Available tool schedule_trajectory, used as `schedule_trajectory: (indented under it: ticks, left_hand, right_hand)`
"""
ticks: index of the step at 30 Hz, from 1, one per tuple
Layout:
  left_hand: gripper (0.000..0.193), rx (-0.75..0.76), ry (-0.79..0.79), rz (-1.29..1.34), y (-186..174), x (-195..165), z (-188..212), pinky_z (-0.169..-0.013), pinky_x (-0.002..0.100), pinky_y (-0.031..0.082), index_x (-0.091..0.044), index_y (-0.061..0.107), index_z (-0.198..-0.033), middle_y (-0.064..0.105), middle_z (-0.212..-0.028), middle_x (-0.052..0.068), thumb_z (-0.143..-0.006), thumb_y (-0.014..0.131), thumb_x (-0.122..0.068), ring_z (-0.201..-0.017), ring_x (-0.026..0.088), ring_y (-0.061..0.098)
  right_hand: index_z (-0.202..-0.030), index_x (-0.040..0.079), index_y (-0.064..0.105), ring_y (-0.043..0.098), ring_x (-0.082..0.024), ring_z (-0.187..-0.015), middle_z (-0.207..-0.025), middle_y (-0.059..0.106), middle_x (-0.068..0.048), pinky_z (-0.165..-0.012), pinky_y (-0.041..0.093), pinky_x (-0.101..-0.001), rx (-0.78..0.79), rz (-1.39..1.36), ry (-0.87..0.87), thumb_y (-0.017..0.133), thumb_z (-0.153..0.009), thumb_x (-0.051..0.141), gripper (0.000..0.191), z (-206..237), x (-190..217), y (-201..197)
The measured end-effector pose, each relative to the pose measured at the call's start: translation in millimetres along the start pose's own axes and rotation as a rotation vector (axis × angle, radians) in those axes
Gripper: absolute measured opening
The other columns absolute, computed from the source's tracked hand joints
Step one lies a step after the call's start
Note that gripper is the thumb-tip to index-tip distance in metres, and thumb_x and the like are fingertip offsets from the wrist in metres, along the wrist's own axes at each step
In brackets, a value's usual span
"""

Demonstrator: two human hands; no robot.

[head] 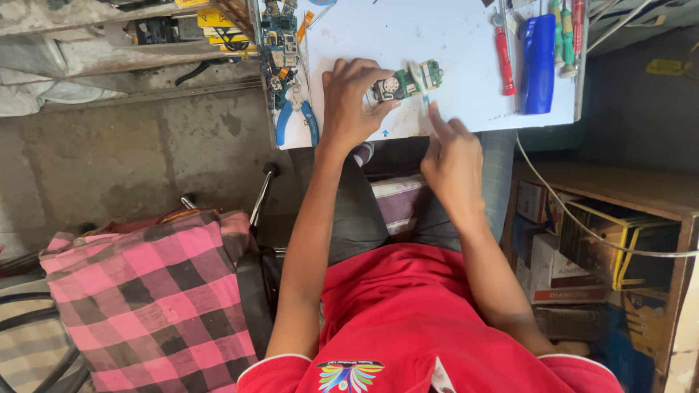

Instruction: The person cleans a small circuit board with a toothbrush, then uses a soldering iron to apply solder to specific points on the board. The person flips the board over to access the other side and continues soldering.

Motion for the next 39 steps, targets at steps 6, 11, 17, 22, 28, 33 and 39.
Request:
schedule_trajectory:
  ticks: [6,11,17,22,28,33,39]
  left_hand:
    - [0.046,-0.014,0.001,0.002,1,1,2,-0.086,0.04,0.035,-0.014,0.076,-0.111,0.068,-0.109,0.0,-0.069,0.095,-0.022,-0.104,0.024,0.057]
    - [0.046,0.006,0.005,-0.004,1,1,0,-0.086,0.04,0.035,-0.014,0.077,-0.11,0.068,-0.109,0.0,-0.069,0.095,-0.023,-0.103,0.025,0.056]
    - [0.046,-0.003,0.003,-0.008,0,-1,0,-0.086,0.041,0.035,-0.013,0.076,-0.11,0.067,-0.109,0.001,-0.069,0.094,-0.023,-0.104,0.025,0.056]
    - [0.046,-0.004,0.004,0.003,0,0,1,-0.086,0.041,0.036,-0.013,0.076,-0.11,0.067,-0.109,0.001,-0.069,0.095,-0.023,-0.104,0.025,0.056]
    - [0.046,-0.013,0.021,0.002,0,-2,-1,-0.086,0.041,0.035,-0.014,0.076,-0.11,0.067,-0.108,0.0,-0.069,0.095,-0.022,-0.102,0.025,0.056]
    - [0.045,-0.015,0.0,0.007,2,1,1,-0.086,0.04,0.036,-0.014,0.076,-0.111,0.066,-0.108,0.0,-0.07,0.095,-0.022,-0.102,0.025,0.056]
    - [0.046,-0.013,0.017,-0.006,1,0,0,-0.085,0.04,0.035,-0.014,0.076,-0.11,0.066,-0.108,0.0,-0.069,0.095,-0.023,-0.101,0.025,0.055]
  right_hand:
    - [-0.136,-0.002,0.065,0.062,-0.042,-0.073,-0.085,0.06,-0.022,-0.067,0.048,-0.0497,0.061,-0.089,-0.04,0.059,-0.087,-0.009,0.05,28,7,-6]
    - [-0.134,-0.001,0.067,0.061,-0.041,-0.07,-0.079,0.058,-0.022,-0.066,0.047,-0.0496,0.053,-0.092,-0.039,0.06,-0.084,-0.009,0.051,2,4,3]
    - [-0.136,-0.001,0.066,0.062,-0.04,-0.073,-0.085,0.061,-0.021,-0.066,0.048,-0.0486,0.014,-0.087,-0.07,0.058,-0.082,-0.01,0.055,6,9,5]
    - [-0.135,0.0,0.067,0.061,-0.039,-0.07,-0.082,0.06,-0.021,-0.064,0.047,-0.0466,0.034,-0.1,-0.02,0.06,-0.086,-0.008,0.05,22,2,1]
    - [-0.11,-0.004,0.067,0.053,-0.024,-0.054,-0.103,0.069,-0.02,-0.054,0.045,-0.0395,-0.032,-0.281,-0.061,0.069,-0.093,0.002,0.018,-2,-17,4]
    - [-0.103,-0.003,0.063,0.045,-0.012,-0.055,-0.07,0.054,-0.01,-0.05,0.03,-0.0343,-0.089,-0.755,0.444,0.066,-0.105,0.014,0.017,-5,-78,12]
    - [-0.094,-0.003,0.074,0.065,-0.029,-0.075,-0.1,0.067,-0.013,-0.069,0.051,-0.0393,0.01,-0.206,-0.235,0.068,-0.099,0.01,0.015,-4,-13,0]
Point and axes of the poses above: each hand's wrist, its own z-axis away from the middle knuckle, its own y-axis out of the palm, x = y × z, the point moved 8 cm from there along -z, towards the middle knuckle
